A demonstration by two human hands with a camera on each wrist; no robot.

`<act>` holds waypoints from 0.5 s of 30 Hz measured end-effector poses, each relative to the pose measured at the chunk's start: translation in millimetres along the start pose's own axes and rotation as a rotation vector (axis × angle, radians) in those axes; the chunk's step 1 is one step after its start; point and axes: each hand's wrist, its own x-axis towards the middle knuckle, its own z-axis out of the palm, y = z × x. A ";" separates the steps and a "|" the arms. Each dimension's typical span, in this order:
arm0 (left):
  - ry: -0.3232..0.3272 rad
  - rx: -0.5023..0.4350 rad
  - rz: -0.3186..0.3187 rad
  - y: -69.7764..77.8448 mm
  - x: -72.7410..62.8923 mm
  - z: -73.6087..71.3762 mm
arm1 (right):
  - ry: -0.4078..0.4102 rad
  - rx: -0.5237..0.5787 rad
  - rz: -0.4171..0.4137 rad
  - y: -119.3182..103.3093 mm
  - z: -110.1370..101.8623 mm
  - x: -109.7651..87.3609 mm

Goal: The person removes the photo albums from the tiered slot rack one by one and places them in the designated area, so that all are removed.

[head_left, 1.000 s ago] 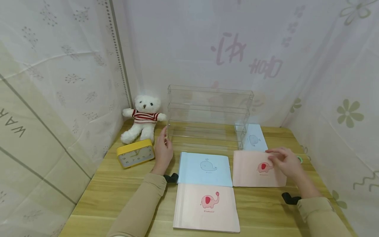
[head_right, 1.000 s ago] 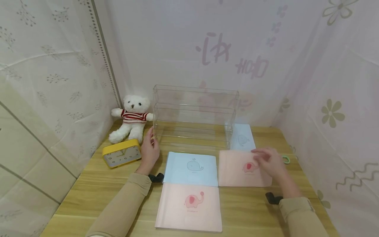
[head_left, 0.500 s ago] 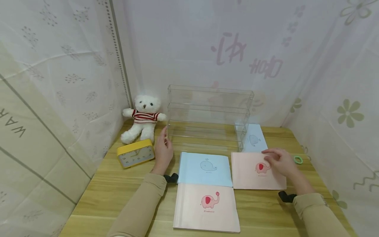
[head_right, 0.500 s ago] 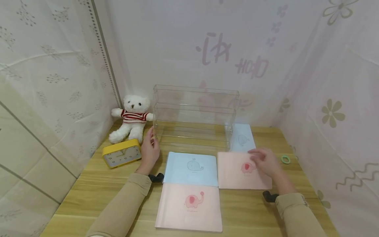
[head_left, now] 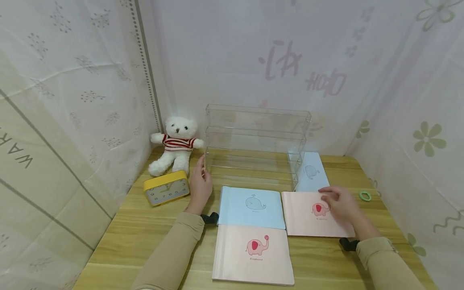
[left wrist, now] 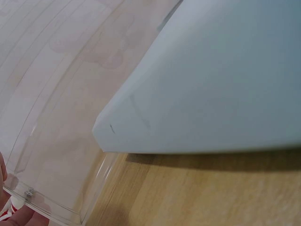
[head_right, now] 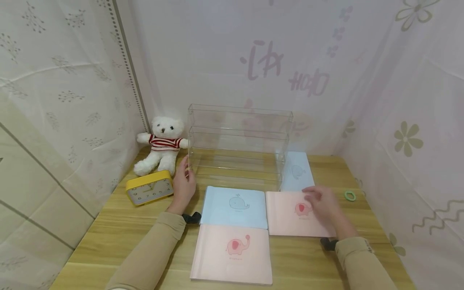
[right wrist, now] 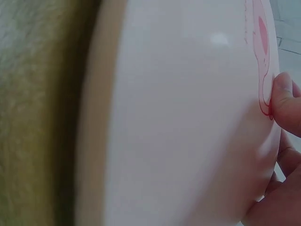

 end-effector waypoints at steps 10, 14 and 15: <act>-0.010 0.006 -0.014 0.0 -0.3 0.3 | 0.021 0.032 0.005 9.5 9.4 -1.5; -0.005 -0.001 -0.015 0.2 0.0 0.6 | 0.050 0.025 -0.009 10.7 13.0 -2.0; -0.004 -0.003 -0.014 0.3 0.1 0.6 | 0.053 0.021 -0.012 11.0 13.6 -2.0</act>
